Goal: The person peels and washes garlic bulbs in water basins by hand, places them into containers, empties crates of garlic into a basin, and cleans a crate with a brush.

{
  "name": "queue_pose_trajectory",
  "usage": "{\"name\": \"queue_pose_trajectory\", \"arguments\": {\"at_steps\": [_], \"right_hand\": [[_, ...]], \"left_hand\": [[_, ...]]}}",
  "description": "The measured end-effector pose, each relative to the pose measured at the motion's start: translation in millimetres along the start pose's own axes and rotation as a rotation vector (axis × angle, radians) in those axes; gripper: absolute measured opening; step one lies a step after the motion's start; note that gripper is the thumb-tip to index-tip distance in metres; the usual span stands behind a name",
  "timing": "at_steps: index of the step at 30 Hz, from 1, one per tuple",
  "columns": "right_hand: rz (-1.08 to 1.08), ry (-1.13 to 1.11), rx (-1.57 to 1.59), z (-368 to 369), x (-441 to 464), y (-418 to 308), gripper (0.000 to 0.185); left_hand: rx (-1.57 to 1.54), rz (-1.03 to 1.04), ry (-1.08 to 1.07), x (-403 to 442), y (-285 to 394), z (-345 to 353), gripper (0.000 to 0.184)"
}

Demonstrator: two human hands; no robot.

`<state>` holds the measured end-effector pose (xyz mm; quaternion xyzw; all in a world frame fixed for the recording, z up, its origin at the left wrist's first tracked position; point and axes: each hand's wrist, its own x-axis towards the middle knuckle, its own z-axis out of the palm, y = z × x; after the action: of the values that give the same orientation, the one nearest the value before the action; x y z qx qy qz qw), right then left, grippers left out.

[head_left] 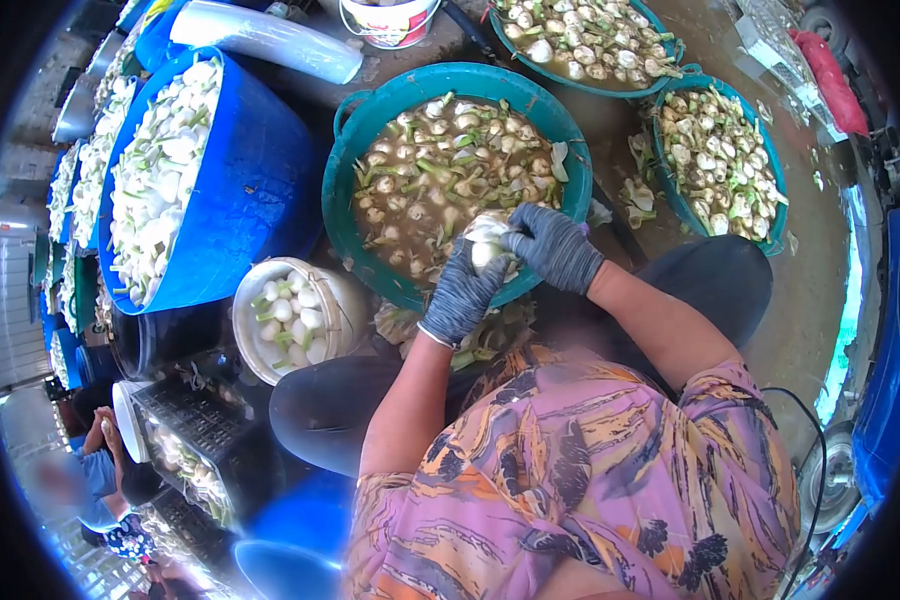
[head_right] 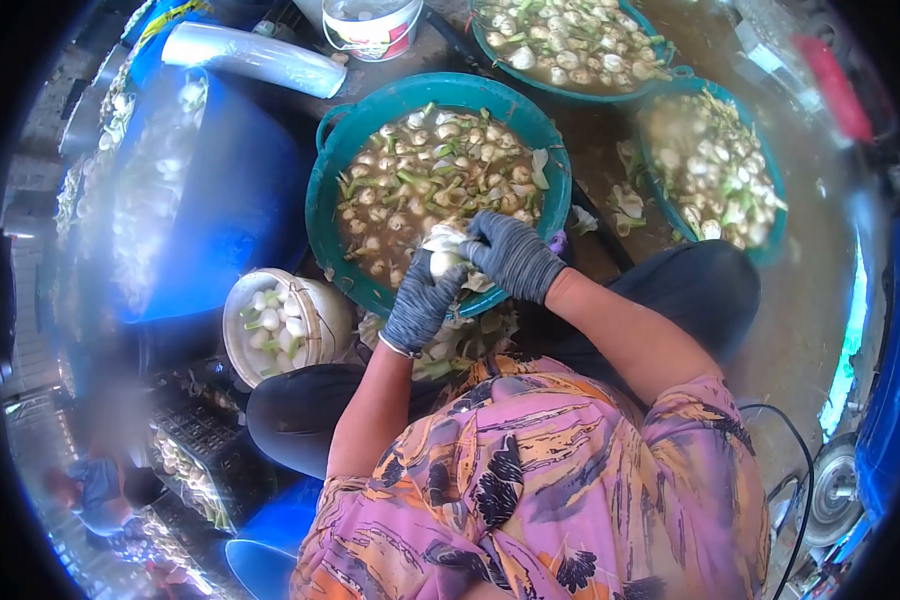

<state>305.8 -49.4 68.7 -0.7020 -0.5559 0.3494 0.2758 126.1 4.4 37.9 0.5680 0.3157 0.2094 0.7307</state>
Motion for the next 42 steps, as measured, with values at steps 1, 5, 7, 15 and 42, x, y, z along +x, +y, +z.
{"name": "queue_pose_trajectory", "arguments": {"at_steps": [1,5,7,15,42], "right_hand": [[0.099,-0.012,0.088,4,6,8,0.026],[0.507,-0.094,0.943,13,17,9,0.021],[0.626,-0.103,1.166,21,14,15,0.020],[-0.102,-0.593,-0.273,77,-12,18,0.037],[0.266,-0.103,0.242,-4,272,57,0.080]], "left_hand": [[0.054,0.058,0.073,-2,-7,2,0.060],[0.028,0.183,0.229,-4,-14,-6,0.057],[-0.221,0.175,0.282,-4,-26,-10,0.048],[-1.129,0.184,0.407,-25,-28,-88,0.033],[-0.072,-0.107,1.016,108,-95,-136,0.055]]}}
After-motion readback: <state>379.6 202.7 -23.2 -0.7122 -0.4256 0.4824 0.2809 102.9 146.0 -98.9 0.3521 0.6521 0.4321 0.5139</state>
